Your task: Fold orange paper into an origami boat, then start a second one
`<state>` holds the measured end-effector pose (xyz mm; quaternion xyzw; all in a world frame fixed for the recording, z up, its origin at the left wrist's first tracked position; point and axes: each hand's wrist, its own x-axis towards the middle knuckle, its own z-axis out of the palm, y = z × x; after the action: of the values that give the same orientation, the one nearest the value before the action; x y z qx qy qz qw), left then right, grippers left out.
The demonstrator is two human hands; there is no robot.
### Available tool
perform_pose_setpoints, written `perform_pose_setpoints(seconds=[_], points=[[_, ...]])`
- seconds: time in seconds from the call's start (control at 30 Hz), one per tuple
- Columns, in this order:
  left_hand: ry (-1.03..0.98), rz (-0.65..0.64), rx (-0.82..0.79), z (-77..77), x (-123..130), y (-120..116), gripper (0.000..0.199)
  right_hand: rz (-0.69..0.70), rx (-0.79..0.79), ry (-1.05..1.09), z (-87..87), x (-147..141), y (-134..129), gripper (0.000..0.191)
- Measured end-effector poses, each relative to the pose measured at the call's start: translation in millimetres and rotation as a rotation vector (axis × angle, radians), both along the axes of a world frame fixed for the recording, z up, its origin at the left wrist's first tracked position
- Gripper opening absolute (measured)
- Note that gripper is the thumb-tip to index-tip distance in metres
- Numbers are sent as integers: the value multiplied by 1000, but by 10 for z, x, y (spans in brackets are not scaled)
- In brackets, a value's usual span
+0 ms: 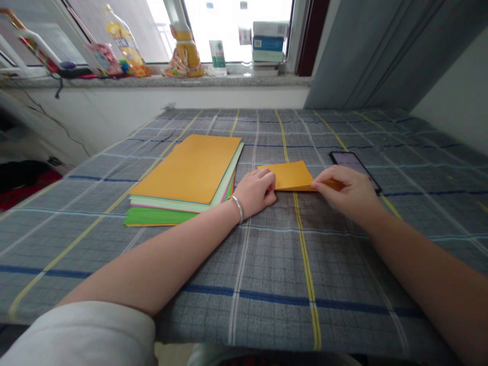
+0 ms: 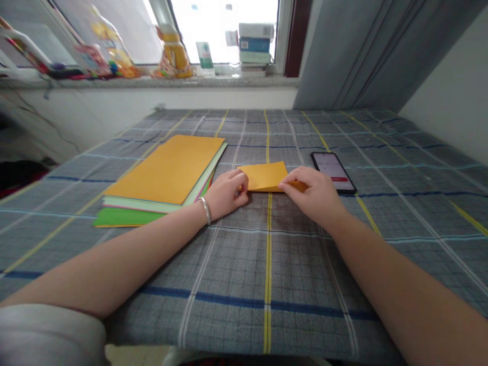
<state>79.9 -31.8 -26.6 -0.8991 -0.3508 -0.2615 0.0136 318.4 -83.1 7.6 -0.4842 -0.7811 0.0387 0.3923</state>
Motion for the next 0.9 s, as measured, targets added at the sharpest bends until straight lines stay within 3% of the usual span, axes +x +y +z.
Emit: perform_pose_setpoints(seconds=[0.37, 0.73, 0.8, 0.9], points=[[226, 172, 118, 55, -44, -33, 2, -21, -33, 44, -67, 79, 55, 9], [115, 294, 42, 59, -75, -41, 8, 8, 181, -133, -76, 156, 82, 10], [102, 191, 54, 63, -65, -56, 20, 60, 191, -185, -120, 131, 85, 10], [155, -96, 109, 54, -47, -71, 30, 111, 192, -220, -174, 47, 46, 10]])
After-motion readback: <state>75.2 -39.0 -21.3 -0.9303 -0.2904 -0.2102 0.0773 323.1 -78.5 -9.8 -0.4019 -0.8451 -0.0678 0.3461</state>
